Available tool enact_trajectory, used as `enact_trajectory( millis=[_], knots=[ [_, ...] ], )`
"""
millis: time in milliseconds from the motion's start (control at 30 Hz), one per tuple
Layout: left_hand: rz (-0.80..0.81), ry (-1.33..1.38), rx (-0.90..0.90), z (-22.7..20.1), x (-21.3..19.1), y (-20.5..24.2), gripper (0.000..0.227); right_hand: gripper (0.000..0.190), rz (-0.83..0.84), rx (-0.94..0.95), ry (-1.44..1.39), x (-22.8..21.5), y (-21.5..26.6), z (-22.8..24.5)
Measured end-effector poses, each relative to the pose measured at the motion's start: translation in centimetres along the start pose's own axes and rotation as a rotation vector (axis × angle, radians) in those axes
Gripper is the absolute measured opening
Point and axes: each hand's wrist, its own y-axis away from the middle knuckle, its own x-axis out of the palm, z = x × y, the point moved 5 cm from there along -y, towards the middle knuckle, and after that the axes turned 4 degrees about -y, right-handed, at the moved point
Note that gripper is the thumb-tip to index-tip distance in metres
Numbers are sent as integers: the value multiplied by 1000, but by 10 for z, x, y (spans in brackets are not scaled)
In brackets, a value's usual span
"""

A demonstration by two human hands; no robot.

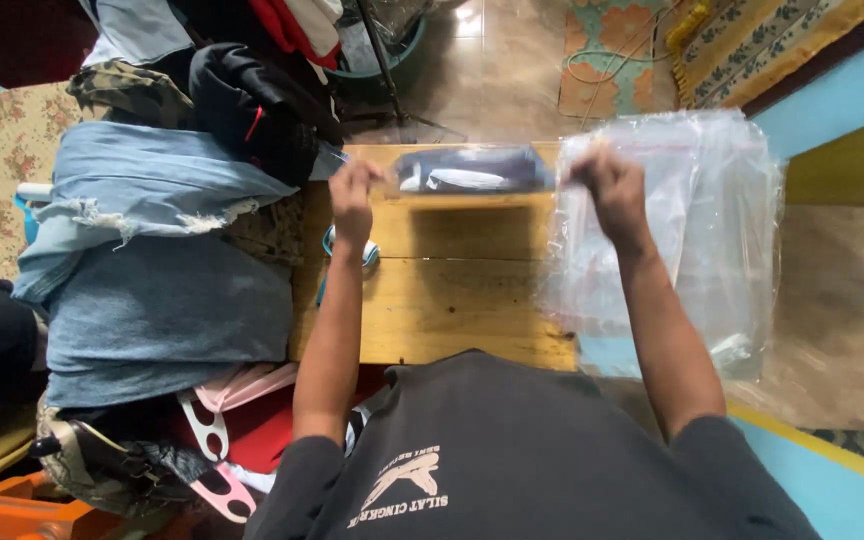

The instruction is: A person is meticulously lint-rolling a pair of black athletic pants and folding them on a wooden table.

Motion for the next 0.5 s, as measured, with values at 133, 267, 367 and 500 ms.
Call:
enact_trajectory(
  millis=[133,267,367,500],
  knots=[
    [114,-21,-254,59,-9,68,35,23,8,223,90,-12,59,-60],
    [143,-202,-435,116,-10,111,35,19,-104,584,-61,-28,89,-127],
    [64,-247,-463,136,-10,116,32,21,-99,505,97,-23,82,-136],
    [-137,-340,-582,245,-9,110,27,24,-80,175,404,-22,51,-186]
  ],
)
